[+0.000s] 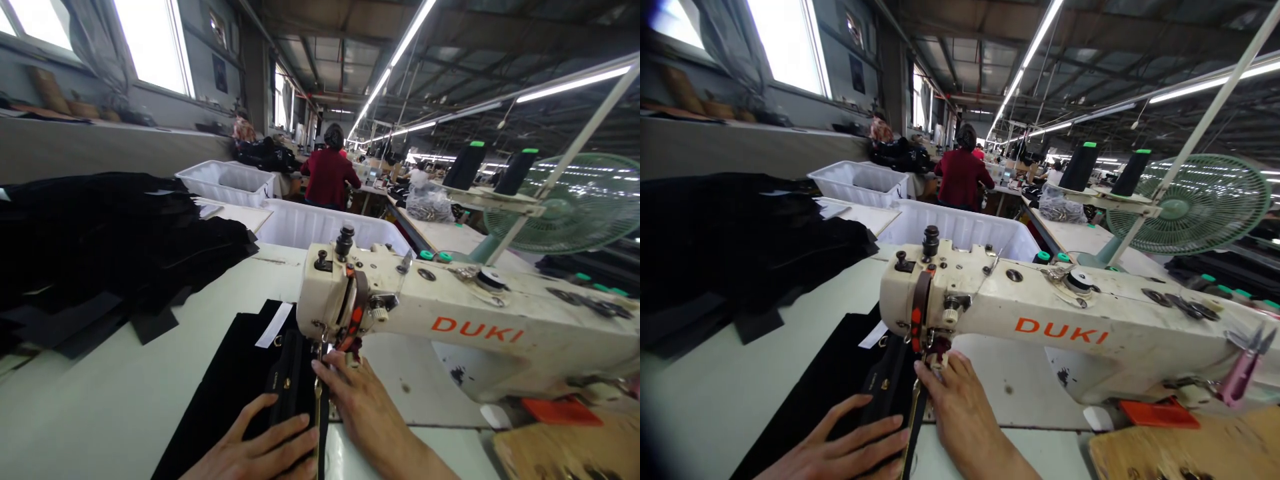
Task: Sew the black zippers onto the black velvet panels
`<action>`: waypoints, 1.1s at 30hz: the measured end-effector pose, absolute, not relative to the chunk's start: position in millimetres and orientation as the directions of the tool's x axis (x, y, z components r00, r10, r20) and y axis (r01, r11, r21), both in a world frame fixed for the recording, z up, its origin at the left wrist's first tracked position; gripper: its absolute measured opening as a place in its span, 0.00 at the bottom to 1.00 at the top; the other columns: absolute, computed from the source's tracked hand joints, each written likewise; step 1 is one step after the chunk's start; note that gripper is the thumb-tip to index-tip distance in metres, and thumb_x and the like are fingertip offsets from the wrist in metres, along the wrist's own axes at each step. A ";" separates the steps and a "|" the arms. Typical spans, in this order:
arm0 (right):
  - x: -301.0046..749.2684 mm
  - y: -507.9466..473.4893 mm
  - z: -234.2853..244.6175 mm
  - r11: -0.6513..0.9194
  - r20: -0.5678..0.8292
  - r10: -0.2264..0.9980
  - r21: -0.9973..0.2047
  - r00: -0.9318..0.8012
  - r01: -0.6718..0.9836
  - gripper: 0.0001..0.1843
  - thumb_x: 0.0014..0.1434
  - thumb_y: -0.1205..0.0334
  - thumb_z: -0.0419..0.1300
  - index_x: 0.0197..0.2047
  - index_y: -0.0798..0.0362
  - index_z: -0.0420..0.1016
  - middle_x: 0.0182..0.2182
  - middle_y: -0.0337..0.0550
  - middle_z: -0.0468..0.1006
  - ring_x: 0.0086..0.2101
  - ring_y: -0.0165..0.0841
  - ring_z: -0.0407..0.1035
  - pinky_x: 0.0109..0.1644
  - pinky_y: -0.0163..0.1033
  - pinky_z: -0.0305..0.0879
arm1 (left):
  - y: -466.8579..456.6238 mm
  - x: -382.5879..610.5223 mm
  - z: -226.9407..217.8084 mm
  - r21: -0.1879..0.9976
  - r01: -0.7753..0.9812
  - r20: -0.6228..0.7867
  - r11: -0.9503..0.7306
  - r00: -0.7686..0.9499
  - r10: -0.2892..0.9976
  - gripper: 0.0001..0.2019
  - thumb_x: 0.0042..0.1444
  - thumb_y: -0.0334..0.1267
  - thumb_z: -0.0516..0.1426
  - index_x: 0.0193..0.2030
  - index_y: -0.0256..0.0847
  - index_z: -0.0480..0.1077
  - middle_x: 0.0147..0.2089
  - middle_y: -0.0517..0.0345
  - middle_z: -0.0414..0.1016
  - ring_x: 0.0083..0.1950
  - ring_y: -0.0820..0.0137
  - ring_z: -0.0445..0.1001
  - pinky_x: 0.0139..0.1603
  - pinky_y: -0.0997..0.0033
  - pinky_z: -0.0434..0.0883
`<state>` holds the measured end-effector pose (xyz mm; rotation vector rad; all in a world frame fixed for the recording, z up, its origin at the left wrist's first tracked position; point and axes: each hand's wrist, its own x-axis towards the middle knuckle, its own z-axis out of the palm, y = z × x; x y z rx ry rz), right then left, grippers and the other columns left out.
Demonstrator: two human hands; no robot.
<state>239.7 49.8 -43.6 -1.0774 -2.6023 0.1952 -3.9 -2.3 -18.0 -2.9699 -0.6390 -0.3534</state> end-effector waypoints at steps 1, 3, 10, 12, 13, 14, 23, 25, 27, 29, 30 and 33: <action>240.3 49.0 -39.2 0.684 0.233 0.729 -0.288 -0.644 0.670 0.34 0.59 0.80 0.50 0.65 0.46 0.64 0.58 0.46 0.71 0.57 0.41 0.66 0.63 0.52 0.61 | -0.3 -3.3 -15.0 -0.023 0.416 0.224 -0.909 0.889 0.400 0.15 0.71 0.38 0.54 0.63 0.45 0.66 0.65 0.66 0.69 0.64 0.70 0.69 0.71 0.70 0.50; 241.3 45.6 -28.9 0.607 0.225 0.792 -0.387 -0.567 0.694 0.27 0.60 0.76 0.51 0.61 0.48 0.68 0.53 0.47 0.74 0.53 0.39 0.69 0.59 0.48 0.66 | 2.3 -3.2 -8.7 0.010 0.426 0.183 -0.905 0.888 0.421 0.17 0.71 0.39 0.54 0.64 0.44 0.64 0.65 0.62 0.68 0.65 0.69 0.67 0.72 0.68 0.48; 237.3 50.1 -26.5 0.588 0.316 0.802 -0.260 -0.508 0.766 0.14 0.56 0.70 0.65 0.46 0.50 0.73 0.45 0.46 0.75 0.46 0.42 0.69 0.53 0.48 0.68 | -1.1 -2.9 2.8 0.223 0.530 0.216 -0.818 0.791 0.572 0.28 0.65 0.30 0.56 0.70 0.50 0.58 0.67 0.59 0.66 0.66 0.61 0.66 0.72 0.55 0.50; 233.7 57.2 -33.5 0.685 0.364 0.695 -0.072 -0.620 0.725 0.13 0.59 0.74 0.61 0.47 0.51 0.73 0.46 0.48 0.75 0.47 0.42 0.69 0.54 0.47 0.67 | -2.0 -0.6 6.6 0.271 0.552 0.212 -0.789 0.765 0.608 0.28 0.64 0.32 0.58 0.69 0.50 0.59 0.67 0.58 0.65 0.66 0.59 0.66 0.72 0.51 0.50; 231.6 60.4 -36.4 0.716 0.367 0.645 0.016 -0.670 0.698 0.15 0.59 0.77 0.59 0.48 0.53 0.72 0.48 0.50 0.75 0.48 0.42 0.69 0.55 0.47 0.66 | -2.1 0.4 9.1 0.284 0.555 0.192 -0.782 0.766 0.613 0.27 0.64 0.33 0.58 0.69 0.50 0.60 0.67 0.57 0.65 0.67 0.58 0.65 0.72 0.49 0.49; 229.5 63.0 -38.6 0.731 0.362 0.611 0.081 -0.704 0.677 0.18 0.58 0.80 0.58 0.49 0.55 0.71 0.49 0.51 0.75 0.48 0.43 0.68 0.56 0.48 0.65 | -2.1 1.2 11.6 0.294 0.556 0.162 -0.777 0.772 0.615 0.27 0.63 0.34 0.59 0.69 0.49 0.61 0.68 0.57 0.64 0.67 0.58 0.64 0.72 0.48 0.49; 218.2 60.9 -43.2 0.545 0.362 0.775 0.030 -0.518 0.838 0.06 0.64 0.70 0.56 0.43 0.53 0.71 0.41 0.51 0.77 0.42 0.44 0.70 0.45 0.48 0.65 | -2.2 -5.3 9.2 0.421 0.528 0.075 -0.737 0.790 0.609 0.42 0.52 0.51 0.67 0.71 0.48 0.57 0.72 0.53 0.55 0.71 0.52 0.56 0.72 0.47 0.50; 216.6 58.1 -41.5 0.494 0.354 0.815 -0.007 -0.460 0.869 0.06 0.64 0.70 0.56 0.43 0.53 0.71 0.40 0.50 0.77 0.42 0.43 0.70 0.44 0.46 0.65 | 1.0 -6.5 6.4 0.444 0.504 0.066 -0.741 0.806 0.588 0.40 0.55 0.55 0.64 0.71 0.47 0.57 0.71 0.52 0.56 0.71 0.53 0.57 0.72 0.47 0.48; 213.6 58.2 -40.2 0.453 0.340 0.844 -0.040 -0.414 0.891 0.05 0.64 0.69 0.55 0.42 0.53 0.72 0.38 0.49 0.77 0.41 0.42 0.70 0.44 0.44 0.64 | 4.8 -6.4 4.8 0.450 0.490 0.061 -0.747 0.817 0.573 0.38 0.57 0.55 0.63 0.70 0.46 0.58 0.71 0.51 0.57 0.70 0.54 0.58 0.73 0.47 0.46; 210.1 62.2 -39.5 0.417 0.325 0.868 -0.068 -0.375 0.906 0.06 0.66 0.68 0.53 0.41 0.53 0.72 0.37 0.49 0.77 0.41 0.42 0.71 0.43 0.43 0.64 | 7.9 -5.5 3.9 0.444 0.482 0.057 -0.755 0.826 0.561 0.37 0.58 0.55 0.62 0.70 0.45 0.59 0.71 0.51 0.58 0.70 0.55 0.59 0.73 0.48 0.45; 208.7 65.1 -39.4 0.401 0.318 0.878 -0.081 -0.358 0.913 0.07 0.66 0.67 0.53 0.41 0.54 0.73 0.37 0.50 0.77 0.41 0.42 0.71 0.43 0.43 0.64 | 8.9 -5.0 3.6 0.440 0.479 0.060 -0.760 0.829 0.557 0.36 0.58 0.55 0.62 0.70 0.45 0.59 0.71 0.51 0.58 0.70 0.55 0.59 0.73 0.49 0.45; 207.8 71.5 -38.8 0.367 0.295 0.899 -0.109 -0.322 0.924 0.09 0.68 0.65 0.52 0.41 0.54 0.73 0.39 0.50 0.77 0.41 0.40 0.72 0.42 0.40 0.63 | 9.9 -3.9 2.9 0.431 0.469 0.069 -0.771 0.835 0.546 0.35 0.59 0.55 0.61 0.69 0.45 0.60 0.70 0.50 0.59 0.69 0.55 0.60 0.72 0.49 0.47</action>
